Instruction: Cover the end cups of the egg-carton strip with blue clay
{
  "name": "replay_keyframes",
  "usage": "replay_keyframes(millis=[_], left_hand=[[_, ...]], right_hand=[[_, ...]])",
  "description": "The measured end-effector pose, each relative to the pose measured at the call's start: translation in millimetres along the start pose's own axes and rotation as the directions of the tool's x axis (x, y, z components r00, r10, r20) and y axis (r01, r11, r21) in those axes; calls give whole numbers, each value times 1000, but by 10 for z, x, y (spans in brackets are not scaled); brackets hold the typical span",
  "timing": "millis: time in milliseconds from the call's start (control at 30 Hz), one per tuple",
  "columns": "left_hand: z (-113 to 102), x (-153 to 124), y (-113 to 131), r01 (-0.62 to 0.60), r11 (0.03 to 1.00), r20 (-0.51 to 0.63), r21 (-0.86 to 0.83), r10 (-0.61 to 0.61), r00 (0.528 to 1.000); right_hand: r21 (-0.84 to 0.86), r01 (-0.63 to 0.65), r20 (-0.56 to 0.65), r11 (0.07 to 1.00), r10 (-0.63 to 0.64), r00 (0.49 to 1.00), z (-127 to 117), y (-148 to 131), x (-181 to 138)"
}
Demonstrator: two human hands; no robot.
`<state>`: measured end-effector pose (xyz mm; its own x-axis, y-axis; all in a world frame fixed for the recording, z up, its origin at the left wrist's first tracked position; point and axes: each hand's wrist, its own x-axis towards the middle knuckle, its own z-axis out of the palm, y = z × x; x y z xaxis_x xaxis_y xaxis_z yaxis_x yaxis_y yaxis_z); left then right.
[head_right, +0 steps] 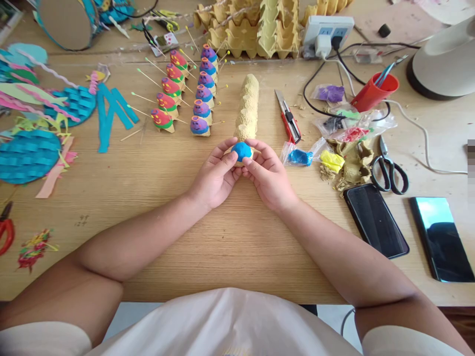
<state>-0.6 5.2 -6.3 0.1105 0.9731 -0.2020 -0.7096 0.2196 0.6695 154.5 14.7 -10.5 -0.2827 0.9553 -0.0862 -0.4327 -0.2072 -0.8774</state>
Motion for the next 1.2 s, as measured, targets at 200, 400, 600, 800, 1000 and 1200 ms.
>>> replay_keyframes(millis=[200, 400, 600, 800, 1000, 1200], left_hand=[[5, -7, 13, 1, 1000, -12, 7, -1, 1000], [-3, -3, 18, 29, 998, -40, 48, -27, 999], [-29, 5, 10, 23, 999, -22, 41, -22, 1000], [-18, -2, 14, 36, 999, -33, 35, -35, 999], [-14, -10, 11, 24, 999, -59, 46, -21, 998], [6, -18, 9, 7, 999, -40, 40, -5, 999]], right_hand=[[-31, 32, -13, 999, -32, 999, -39, 52, 22], [18, 3, 3, 1000, -3, 1000, -45, 39, 14], [-11, 10, -22, 1000, -10, 1000, -56, 64, 22], [-1, -30, -22, 1000, 30, 999, -53, 7, 23], [54, -18, 11, 998, 18, 1000, -8, -3, -2], [-40, -1, 13, 999, 2, 1000, -15, 20, -4]])
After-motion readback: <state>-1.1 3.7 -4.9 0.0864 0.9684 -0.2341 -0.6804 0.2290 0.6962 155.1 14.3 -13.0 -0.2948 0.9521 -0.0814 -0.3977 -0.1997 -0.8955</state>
